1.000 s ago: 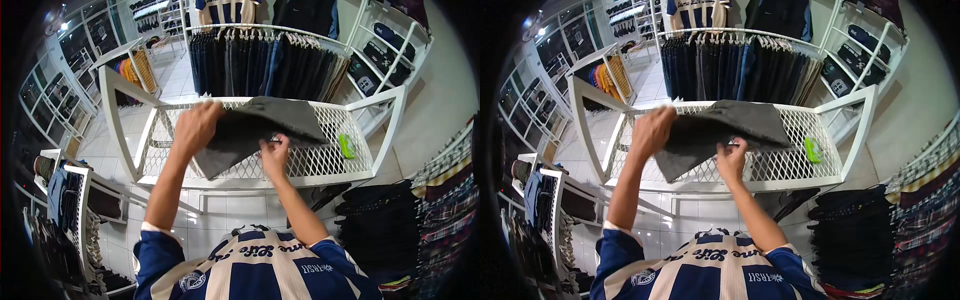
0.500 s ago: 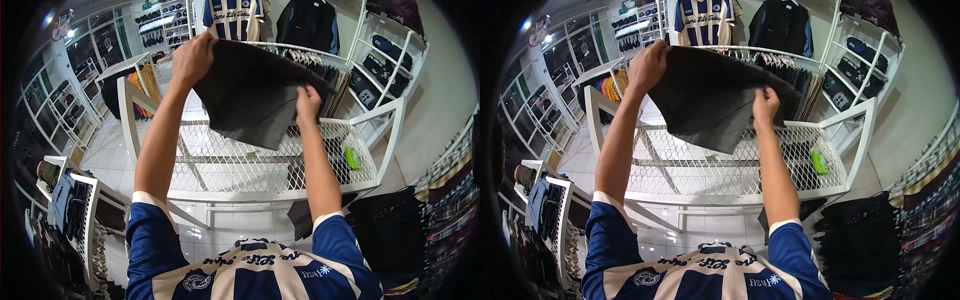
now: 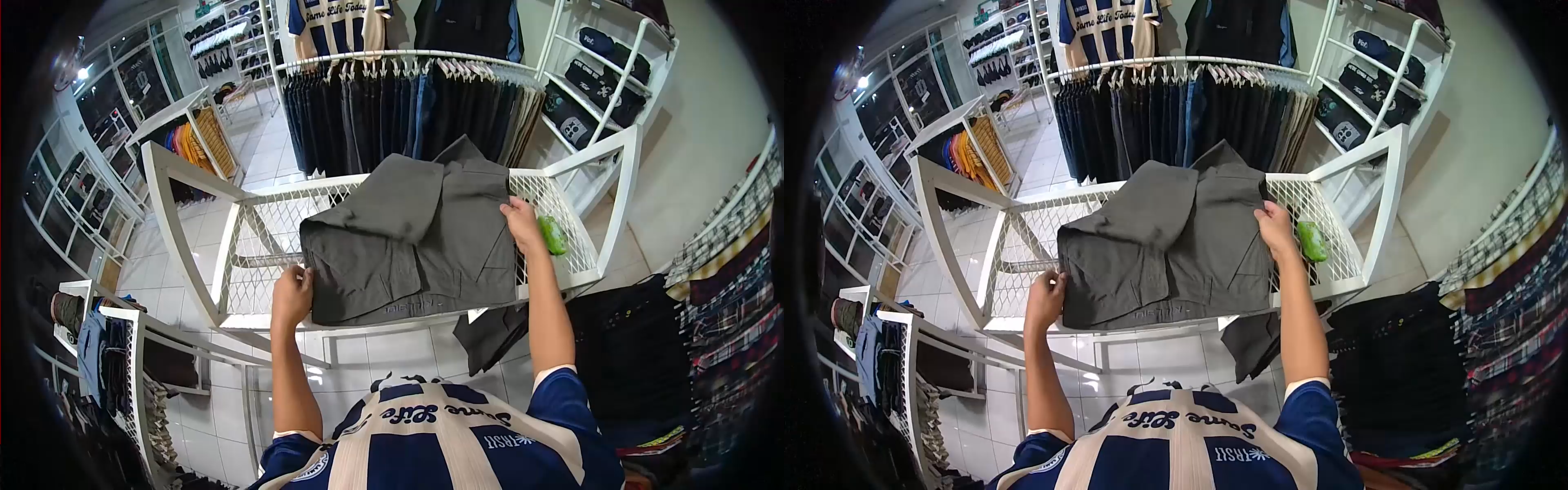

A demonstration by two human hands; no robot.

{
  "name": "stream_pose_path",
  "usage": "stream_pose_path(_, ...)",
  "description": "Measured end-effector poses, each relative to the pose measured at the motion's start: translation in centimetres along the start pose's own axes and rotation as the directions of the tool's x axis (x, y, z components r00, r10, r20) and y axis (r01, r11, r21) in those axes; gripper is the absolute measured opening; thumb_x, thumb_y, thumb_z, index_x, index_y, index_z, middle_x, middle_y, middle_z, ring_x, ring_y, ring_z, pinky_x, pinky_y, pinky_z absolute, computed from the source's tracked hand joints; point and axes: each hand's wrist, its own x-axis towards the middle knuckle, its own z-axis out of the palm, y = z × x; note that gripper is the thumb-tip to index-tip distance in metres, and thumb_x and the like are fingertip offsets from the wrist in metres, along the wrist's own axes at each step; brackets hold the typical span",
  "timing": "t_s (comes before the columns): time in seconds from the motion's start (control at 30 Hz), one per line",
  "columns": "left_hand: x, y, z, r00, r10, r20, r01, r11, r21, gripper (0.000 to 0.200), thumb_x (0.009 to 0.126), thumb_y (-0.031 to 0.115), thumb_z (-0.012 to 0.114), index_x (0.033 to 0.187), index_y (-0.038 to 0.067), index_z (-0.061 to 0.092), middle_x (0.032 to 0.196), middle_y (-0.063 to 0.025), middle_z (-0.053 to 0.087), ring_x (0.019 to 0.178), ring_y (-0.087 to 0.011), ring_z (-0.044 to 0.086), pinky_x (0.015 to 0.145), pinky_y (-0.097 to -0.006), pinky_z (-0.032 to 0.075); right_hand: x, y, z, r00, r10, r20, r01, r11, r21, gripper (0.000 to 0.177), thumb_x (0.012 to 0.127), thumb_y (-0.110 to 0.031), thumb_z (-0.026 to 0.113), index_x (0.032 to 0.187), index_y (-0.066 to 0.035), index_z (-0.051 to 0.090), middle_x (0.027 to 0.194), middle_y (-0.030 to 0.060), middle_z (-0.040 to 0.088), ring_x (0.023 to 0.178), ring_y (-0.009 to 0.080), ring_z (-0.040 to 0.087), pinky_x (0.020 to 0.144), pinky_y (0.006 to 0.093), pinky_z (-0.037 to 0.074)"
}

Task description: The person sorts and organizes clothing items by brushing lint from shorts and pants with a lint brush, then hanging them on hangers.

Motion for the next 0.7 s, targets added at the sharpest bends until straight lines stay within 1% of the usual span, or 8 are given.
stream_pose_path(0.07,-0.9,0.7,-0.4,1.000,-0.004,-0.008,0.004,0.995,0.097,0.033,0.097,0.030,0.069,0.102,-0.003,0.065,0.074,-0.0205,0.070,0.070,-0.0389,0.070,0.067,-0.0472,0.053,-0.7,0.6,-0.1,1.000,-0.018,0.014,0.018,1.000,-0.025,0.037,0.092,-0.002,0.060,0.128,0.007,0.063,0.109,0.0100,0.072,0.096,0.0166,0.066,0.088,0.0301,0.051)
stream_pose_path(0.17,-1.6,3.4,-0.3,0.942,0.292,-0.165,-0.196,0.878,0.436,0.061,0.083,0.026,0.082,0.134,0.008,0.055,0.112,-0.0199,0.068,0.103,-0.0356,0.066,0.084,-0.0466,0.053,0.1,0.8,-0.8,0.999,-0.013,0.029,0.015,0.998,-0.065,0.037,0.090,-0.007,0.062,0.125,0.004,0.065,0.105,0.0084,0.071,0.093,0.0161,0.065,0.086,0.0292,0.050)
stream_pose_path(0.27,1.5,6.7,0.2,0.640,0.767,-0.039,-0.604,0.533,0.592,0.081,0.073,0.024,0.086,0.146,0.013,0.051,0.138,-0.0185,0.057,0.124,-0.0365,0.057,0.099,-0.0431,0.050,1.1,-2.4,-0.9,0.983,0.120,0.137,-0.119,0.993,-0.017,0.049,0.084,-0.031,0.075,0.123,-0.002,0.068,0.108,0.0061,0.072,0.098,0.0180,0.066,0.086,0.0302,0.050)
stream_pose_path(0.37,4.9,7.6,2.5,0.508,0.843,0.178,-0.789,0.373,0.488,0.061,0.078,0.018,0.081,0.135,0.013,0.061,0.133,-0.0150,0.062,0.121,-0.0331,0.060,0.099,-0.0406,0.052,1.0,-7.2,0.2,0.907,0.412,0.087,-0.419,0.865,0.277,0.055,0.087,-0.045,0.076,0.125,-0.005,0.069,0.120,0.0094,0.072,0.109,0.0225,0.068,0.093,0.0369,0.051)
stream_pose_path(0.43,7.4,6.6,4.4,0.544,0.800,0.254,-0.795,0.395,0.460,0.049,0.081,0.016,0.077,0.128,0.011,0.065,0.127,-0.0151,0.066,0.115,-0.0336,0.064,0.094,-0.0412,0.053,2.1,-5.5,1.0,0.929,0.370,-0.006,-0.351,0.888,0.296,0.056,0.091,-0.039,0.074,0.130,0.000,0.067,0.126,0.0122,0.071,0.114,0.0258,0.067,0.098,0.0394,0.050)
stream_pose_path(0.5,8.3,6.7,4.6,0.564,0.754,0.337,-0.804,0.410,0.430,0.037,0.084,0.013,0.073,0.121,0.010,0.068,0.121,-0.0151,0.070,0.110,-0.0341,0.067,0.090,-0.0418,0.055,7.4,1.6,0.3,0.998,0.058,-0.009,-0.058,0.993,-0.098,0.054,0.093,-0.033,0.074,0.132,0.003,0.064,0.127,0.0143,0.070,0.116,0.0288,0.066,0.101,0.0386,0.049)
stream_pose_path(0.63,9.3,10.4,2.3,0.717,0.617,-0.325,-0.605,0.782,0.150,0.012,0.098,0.014,0.060,0.104,0.006,0.067,0.088,-0.0255,0.069,0.084,-0.0465,0.067,0.070,-0.0506,0.052,4.1,-2.3,0.8,0.962,-0.271,0.036,0.272,0.960,-0.070,0.063,0.099,-0.029,0.070,0.150,0.001,0.048,0.144,0.0167,0.059,0.132,0.0255,0.056,0.108,0.0347,0.044)
stream_pose_path(0.7,11.1,12.2,0.5,0.761,0.442,-0.475,-0.488,0.872,0.029,0.026,0.103,0.025,0.060,0.099,0.000,0.064,0.082,-0.0291,0.066,0.081,-0.0499,0.064,0.066,-0.0506,0.048,3.6,-3.6,0.0,0.955,-0.251,0.157,0.249,0.968,0.034,0.068,0.101,-0.029,0.067,0.155,0.000,0.039,0.151,0.0162,0.053,0.136,0.0249,0.051,0.110,0.0349,0.042)
